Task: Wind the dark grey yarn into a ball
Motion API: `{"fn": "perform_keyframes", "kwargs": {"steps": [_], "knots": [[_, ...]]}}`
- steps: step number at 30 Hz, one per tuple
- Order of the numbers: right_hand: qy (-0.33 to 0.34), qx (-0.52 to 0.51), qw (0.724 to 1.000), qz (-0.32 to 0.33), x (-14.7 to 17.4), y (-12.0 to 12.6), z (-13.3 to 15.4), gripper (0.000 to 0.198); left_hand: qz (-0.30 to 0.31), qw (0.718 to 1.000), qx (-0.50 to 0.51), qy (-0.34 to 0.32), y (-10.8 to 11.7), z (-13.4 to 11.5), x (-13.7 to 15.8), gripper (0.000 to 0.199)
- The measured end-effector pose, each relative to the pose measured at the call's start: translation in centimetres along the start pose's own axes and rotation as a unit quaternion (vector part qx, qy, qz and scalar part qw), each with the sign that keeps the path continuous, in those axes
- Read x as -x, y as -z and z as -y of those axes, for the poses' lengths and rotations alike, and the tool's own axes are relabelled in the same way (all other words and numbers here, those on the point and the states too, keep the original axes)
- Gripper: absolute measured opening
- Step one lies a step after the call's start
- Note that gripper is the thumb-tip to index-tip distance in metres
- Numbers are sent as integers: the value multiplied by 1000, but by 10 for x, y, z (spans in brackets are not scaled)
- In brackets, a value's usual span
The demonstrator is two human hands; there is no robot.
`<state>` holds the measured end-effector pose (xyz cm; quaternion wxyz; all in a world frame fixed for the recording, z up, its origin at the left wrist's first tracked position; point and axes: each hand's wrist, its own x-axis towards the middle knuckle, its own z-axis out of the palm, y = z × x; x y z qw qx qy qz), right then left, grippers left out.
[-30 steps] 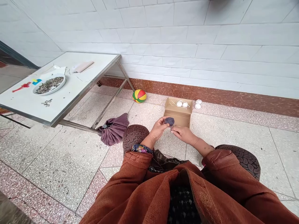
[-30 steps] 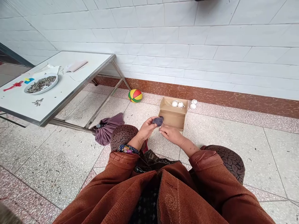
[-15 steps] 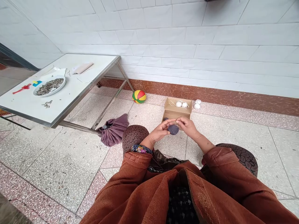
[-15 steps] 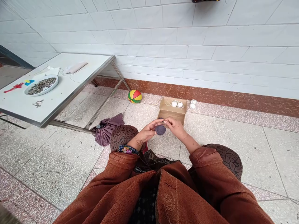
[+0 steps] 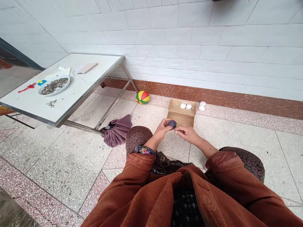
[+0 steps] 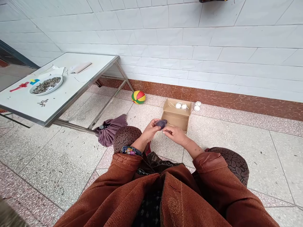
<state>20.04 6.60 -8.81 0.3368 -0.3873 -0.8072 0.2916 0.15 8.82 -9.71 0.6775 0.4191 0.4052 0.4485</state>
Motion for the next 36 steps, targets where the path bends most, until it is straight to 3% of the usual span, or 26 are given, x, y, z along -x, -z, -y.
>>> {"fn": "perform_keyframes", "kwargs": {"steps": [3, 5, 9, 14, 21, 25, 30, 33, 36], "knots": [[5, -12, 1000, -20, -5, 6, 1, 23, 8, 994, -111, -12, 3, 4, -2, 66], [-9, -5, 999, -51, -9, 10, -3, 24, 71, 988, -135, -12, 2, 4, 0, 76], [-52, -10, 994, -98, -14, 9, -18, 25, 200, 979, -29, -7, -3, -3, 8, 83], [-80, -18, 990, -110, -10, -4, -25, 20, 147, 983, 102, 29, -10, -12, 14, 61], [-65, 49, 996, -34, -1, -9, -20, 15, 55, 985, 160, 32, -7, -8, 7, 52], [-27, 36, 999, -5, 1, -7, -8, 17, 38, 993, 115, 7, -3, -2, 4, 49], [16, -7, 1000, -15, -4, -1, 7, 21, -24, 998, -49, -29, 4, 8, -1, 62], [17, -15, 998, -57, -12, 3, 3, 26, 37, 994, -102, -31, 5, 11, 1, 76], [-7, -34, 994, -100, -20, 3, -8, 29, 145, 988, -50, -24, 3, 10, 6, 86]]}}
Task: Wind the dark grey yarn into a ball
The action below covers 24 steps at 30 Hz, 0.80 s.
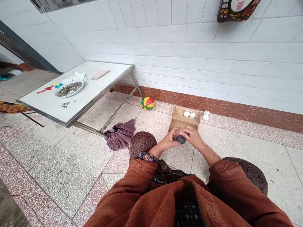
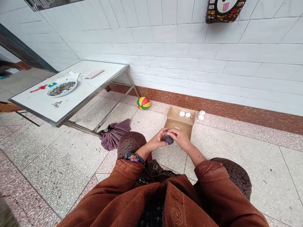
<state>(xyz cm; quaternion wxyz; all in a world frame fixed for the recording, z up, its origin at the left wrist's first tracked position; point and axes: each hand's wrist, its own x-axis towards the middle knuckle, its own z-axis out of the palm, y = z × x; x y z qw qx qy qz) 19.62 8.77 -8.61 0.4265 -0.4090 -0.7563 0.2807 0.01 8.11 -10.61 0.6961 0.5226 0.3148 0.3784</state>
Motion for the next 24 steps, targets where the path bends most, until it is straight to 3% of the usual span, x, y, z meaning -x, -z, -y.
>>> {"fn": "perform_keyframes", "kwargs": {"steps": [3, 7, 11, 16, 20, 24], "knots": [[-50, -29, 998, -11, -3, -5, -11, 31, 18, 996, 87, -6, -3, -6, 4, 85], [-123, -13, 992, 5, 5, -13, -16, 31, -42, 982, 183, -2, -5, -15, 6, 63], [-70, 21, 995, 72, 16, -14, -7, 26, -123, 970, 211, -5, -4, -14, 3, 49], [6, 14, 993, 120, 22, -7, 8, 22, -181, 981, 74, 12, 2, -2, -3, 50], [20, 20, 996, 86, 16, 1, 8, 25, -131, 989, -61, 37, 4, 4, -3, 59], [10, 21, 999, 35, 7, 7, -2, 26, -18, 999, -30, 22, 0, 0, -1, 76]]}}
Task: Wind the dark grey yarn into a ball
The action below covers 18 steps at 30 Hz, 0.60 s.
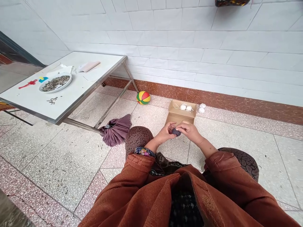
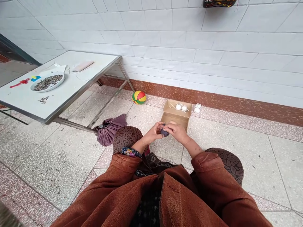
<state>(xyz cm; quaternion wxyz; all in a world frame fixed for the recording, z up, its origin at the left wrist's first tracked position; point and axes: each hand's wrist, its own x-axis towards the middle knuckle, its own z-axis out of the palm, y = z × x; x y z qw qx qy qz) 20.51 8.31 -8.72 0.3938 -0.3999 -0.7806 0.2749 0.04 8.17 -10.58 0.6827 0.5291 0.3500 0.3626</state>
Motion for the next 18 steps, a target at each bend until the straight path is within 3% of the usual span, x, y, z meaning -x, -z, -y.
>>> {"fn": "perform_keyframes", "kwargs": {"steps": [2, 4, 7, 10, 15, 18], "knots": [[-20, -11, 999, -23, -3, -1, -7, 24, 53, 997, 50, -9, -2, -5, 2, 81], [-45, -17, 998, -31, -3, -4, -13, 23, 58, 993, 98, -24, -4, -11, 4, 82], [-77, 1, 997, -11, 2, -13, -18, 22, -1, 988, 146, -41, -6, -17, 5, 78], [-66, 43, 996, 47, 11, -21, -13, 24, -66, 986, 149, -42, -4, -16, 2, 72], [17, 41, 992, 122, 21, -14, 9, 26, -185, 982, 17, -27, 4, -7, -4, 72], [32, 8, 995, 98, 18, -3, 18, 26, -173, 981, -87, -12, 4, -3, -4, 79]]}}
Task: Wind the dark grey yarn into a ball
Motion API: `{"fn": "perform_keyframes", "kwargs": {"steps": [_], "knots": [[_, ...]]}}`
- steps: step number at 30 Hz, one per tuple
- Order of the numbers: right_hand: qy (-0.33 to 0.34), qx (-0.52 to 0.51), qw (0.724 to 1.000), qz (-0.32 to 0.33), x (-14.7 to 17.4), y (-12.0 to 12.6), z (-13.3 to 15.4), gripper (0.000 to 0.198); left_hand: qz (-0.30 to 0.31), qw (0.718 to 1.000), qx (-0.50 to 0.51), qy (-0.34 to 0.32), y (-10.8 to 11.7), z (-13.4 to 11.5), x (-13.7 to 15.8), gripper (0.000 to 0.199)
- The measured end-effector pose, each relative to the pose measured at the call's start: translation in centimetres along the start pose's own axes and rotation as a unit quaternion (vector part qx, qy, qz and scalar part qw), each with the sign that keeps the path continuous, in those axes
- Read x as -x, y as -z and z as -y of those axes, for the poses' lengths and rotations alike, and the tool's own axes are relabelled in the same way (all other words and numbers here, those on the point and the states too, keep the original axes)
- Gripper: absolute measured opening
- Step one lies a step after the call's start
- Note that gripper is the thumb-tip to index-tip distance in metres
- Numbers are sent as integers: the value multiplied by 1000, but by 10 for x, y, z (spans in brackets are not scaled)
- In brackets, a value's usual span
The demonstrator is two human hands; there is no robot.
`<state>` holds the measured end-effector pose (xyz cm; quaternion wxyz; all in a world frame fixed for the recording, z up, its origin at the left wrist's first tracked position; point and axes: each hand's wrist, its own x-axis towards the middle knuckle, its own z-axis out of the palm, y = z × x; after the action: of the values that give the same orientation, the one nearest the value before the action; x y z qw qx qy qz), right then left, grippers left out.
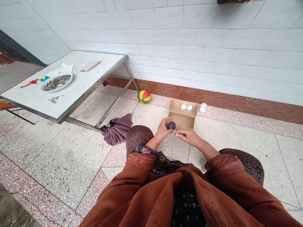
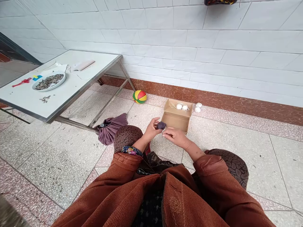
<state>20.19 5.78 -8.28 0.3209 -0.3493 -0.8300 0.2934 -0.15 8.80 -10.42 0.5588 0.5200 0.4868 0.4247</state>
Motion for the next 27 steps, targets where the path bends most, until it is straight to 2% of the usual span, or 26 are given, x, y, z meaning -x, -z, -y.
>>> {"fn": "perform_keyframes", "kwargs": {"steps": [2, 4, 6, 8, 10, 13, 16, 19, 23, 25, 27], "knots": [[-9, -9, 999, -41, -4, 8, 0, 27, 56, 998, -31, -15, -2, 1, 3, 84], [-33, -21, 995, -90, -8, 12, -5, 26, 140, 989, -24, -33, -5, 0, 7, 88], [-59, -36, 990, -125, -11, 13, -13, 26, 217, 975, 21, -38, -6, -1, 11, 91], [-88, -46, 986, -130, -12, 8, -20, 26, 253, 963, 86, -31, -7, -3, 13, 92], [-129, -45, 985, -106, -10, 0, -26, 25, 234, 962, 143, -23, -6, -5, 13, 91], [-161, -14, 986, -50, -3, -11, -28, 22, 152, 972, 180, -11, -4, -4, 8, 86], [-122, 31, 992, 9, 3, -17, -23, 21, 62, 988, 143, 4, -3, 0, 3, 81], [-64, 38, 996, 54, 6, -14, -12, 24, 16, 998, 58, 5, -4, 3, -1, 81], [-27, -6, 999, 35, 1, -1, -1, 26, 29, 998, -49, -15, -7, 4, 0, 85], [-35, -4, 999, -8, -4, 6, -2, 26, 63, 994, -73, -42, -9, 3, 3, 86], [-52, 5, 997, -64, -8, 10, -8, 24, 123, 988, -65, -64, -9, 1, 8, 86]]}}
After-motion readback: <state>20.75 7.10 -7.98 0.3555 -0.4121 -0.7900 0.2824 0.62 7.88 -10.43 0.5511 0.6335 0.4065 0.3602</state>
